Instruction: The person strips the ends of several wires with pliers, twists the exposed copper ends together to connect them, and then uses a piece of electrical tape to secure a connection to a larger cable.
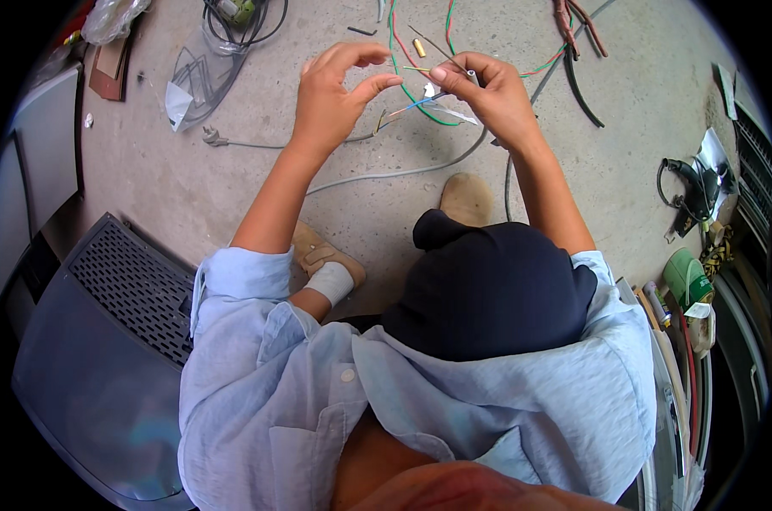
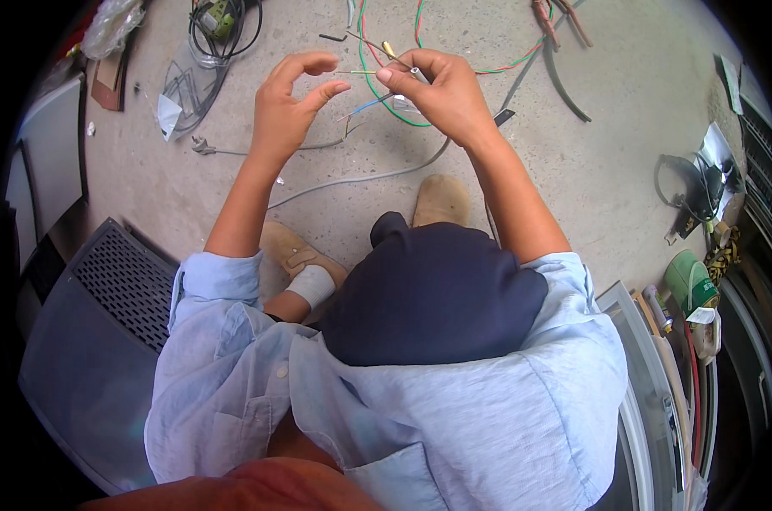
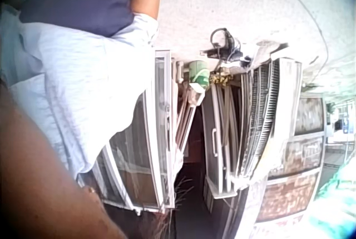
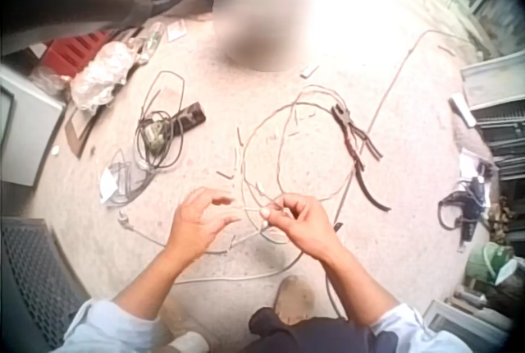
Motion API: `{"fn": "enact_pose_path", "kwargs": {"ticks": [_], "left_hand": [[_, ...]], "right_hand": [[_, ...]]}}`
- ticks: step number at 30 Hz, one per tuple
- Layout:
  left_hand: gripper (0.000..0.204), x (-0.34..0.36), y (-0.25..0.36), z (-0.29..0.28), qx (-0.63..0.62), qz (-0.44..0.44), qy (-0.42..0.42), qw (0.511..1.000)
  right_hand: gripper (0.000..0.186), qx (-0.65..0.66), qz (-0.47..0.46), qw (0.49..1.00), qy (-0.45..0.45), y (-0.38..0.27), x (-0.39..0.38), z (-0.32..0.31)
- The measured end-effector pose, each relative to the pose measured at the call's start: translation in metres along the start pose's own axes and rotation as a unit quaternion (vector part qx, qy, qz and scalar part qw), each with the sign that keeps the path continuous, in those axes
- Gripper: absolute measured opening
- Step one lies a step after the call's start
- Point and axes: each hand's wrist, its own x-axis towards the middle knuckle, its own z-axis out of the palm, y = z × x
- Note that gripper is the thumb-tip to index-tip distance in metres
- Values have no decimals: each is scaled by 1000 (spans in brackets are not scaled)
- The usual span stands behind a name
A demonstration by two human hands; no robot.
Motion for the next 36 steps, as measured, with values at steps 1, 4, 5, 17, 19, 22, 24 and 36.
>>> {"fn": "enact_pose_path", "kwargs": {"ticks": [1,4,5,17,19,22,24,36], "left_hand": [[13,0,-1,-2,40,37,6,998],[7,-1,-4,-4,132,118,24,984],[6,-1,-5,-4,143,126,30,981],[10,1,-10,-4,166,168,-51,970],[13,4,-17,-5,71,68,-107,989],[17,15,-41,0,-25,-118,-135,983],[18,30,-66,12,91,-101,-84,987],[18,56,-123,40,306,-3,-157,939]], "right_hand": [[27,0,1,1000,0,0,0,0],[27,5,2,1000,-4,-3,0,1],[27,5,3,1000,-5,-3,-1,1],[28,-29,10,999,-22,-6,-3,0],[27,-15,11,1000,-19,-4,-4,0],[25,-6,17,1000,-2,0,-1,-2],[26,-1,16,1000,-1,-1,-1,0],[30,6,17,1000,-1,-7,-1,3]]}}
